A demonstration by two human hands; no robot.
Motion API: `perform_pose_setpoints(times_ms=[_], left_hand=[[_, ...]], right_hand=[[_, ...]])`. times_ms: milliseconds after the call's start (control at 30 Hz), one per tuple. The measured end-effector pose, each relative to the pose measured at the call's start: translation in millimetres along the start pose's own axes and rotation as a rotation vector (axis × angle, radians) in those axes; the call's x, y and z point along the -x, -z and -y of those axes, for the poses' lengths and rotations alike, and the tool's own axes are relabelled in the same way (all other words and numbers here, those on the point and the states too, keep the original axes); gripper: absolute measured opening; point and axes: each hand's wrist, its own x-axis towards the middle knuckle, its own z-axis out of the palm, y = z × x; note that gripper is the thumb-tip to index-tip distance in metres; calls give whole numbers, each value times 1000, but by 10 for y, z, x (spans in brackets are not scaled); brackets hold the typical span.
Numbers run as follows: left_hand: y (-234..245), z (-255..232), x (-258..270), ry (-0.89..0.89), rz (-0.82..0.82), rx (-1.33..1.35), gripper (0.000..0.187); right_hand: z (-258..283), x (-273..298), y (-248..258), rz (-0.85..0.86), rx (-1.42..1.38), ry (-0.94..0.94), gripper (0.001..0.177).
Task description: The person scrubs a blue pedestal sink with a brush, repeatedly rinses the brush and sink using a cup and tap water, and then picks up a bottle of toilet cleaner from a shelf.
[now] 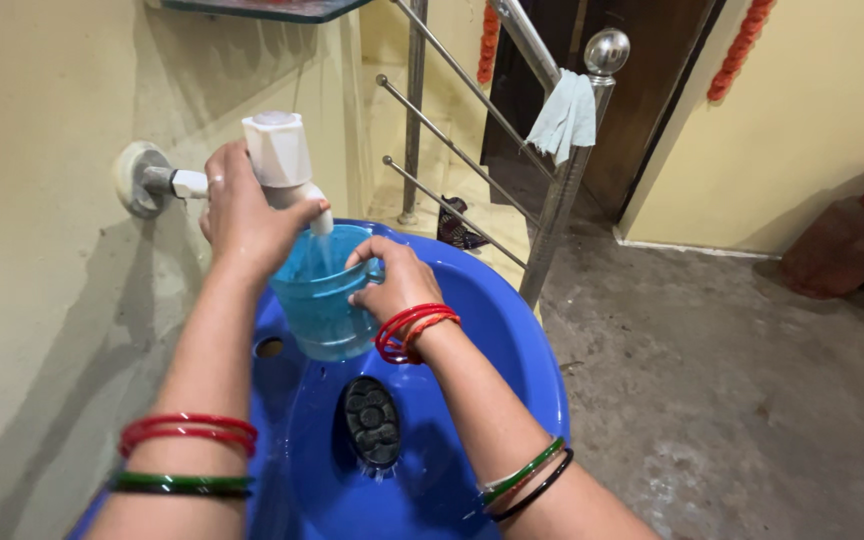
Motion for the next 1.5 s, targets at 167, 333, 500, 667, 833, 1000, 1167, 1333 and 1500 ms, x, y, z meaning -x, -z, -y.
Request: perform_pose_setpoints(times_ms=[167,333,500,667,833,1000,1167,1333,1500], left_hand=[[-180,77,355,135,-207,-34,117],[-304,150,583,555,-64,360,89],[-238,60,675,834,198,910,55],[-178,-56,693,870,175,984,50],[-270,-32,693,775,79,987,50],[-343,40,714,755,15,1053,64],[-341,18,770,789,-38,1025,73],[-286,-2,809,758,2,1005,74],[-303,-55,838,771,-26,1045,82]], right_hand=[[26,-8,7,9,-16,-33,40],[54,-2,38,4,-46,-2,40],[35,39,76,30,-30,-37,39],[28,92,93,16,-9,-22,40],[37,128,126,37,-70,-61,39],[55,135,155,40,-95,-47,38],[49,171,178,36,-41,-37,40],[60,200,174,46,-44,-57,41],[53,211,207,57,-2,-29,40]])
